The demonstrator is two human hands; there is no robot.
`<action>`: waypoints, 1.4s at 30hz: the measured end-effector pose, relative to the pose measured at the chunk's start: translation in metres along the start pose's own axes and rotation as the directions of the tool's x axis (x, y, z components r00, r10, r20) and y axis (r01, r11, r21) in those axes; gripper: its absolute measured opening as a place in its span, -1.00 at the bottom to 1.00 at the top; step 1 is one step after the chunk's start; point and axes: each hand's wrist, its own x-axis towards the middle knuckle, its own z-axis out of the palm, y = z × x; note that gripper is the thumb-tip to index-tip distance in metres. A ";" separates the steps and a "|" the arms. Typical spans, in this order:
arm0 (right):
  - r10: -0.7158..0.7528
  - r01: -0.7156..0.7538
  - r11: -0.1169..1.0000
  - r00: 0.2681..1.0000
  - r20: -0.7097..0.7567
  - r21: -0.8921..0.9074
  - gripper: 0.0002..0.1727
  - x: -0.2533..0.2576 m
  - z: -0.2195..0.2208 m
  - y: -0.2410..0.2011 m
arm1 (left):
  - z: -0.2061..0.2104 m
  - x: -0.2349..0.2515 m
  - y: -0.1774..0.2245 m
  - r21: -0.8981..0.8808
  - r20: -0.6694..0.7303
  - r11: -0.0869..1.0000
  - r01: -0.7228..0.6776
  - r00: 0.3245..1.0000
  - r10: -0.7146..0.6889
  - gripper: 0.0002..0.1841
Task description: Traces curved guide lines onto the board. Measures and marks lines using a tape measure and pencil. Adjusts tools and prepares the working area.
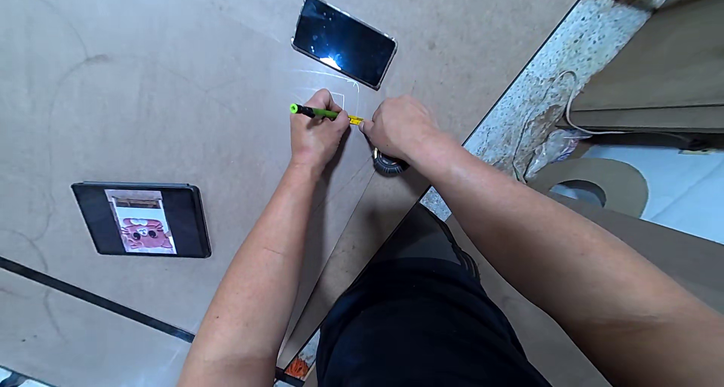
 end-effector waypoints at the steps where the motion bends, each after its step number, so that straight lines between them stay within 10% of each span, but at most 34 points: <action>1: 0.004 -0.004 1.000 1.000 0.001 0.000 -0.38 -0.001 0.001 -0.001 | -0.001 -0.001 0.000 0.010 0.004 1.000 0.003 1.000 -0.003 -0.87; 42: 0.081 -0.080 0.994 0.997 -0.018 0.072 -0.40 -0.051 0.070 -0.034 | -0.027 -0.053 -0.038 0.046 0.166 0.988 -0.144 0.977 0.135 -0.90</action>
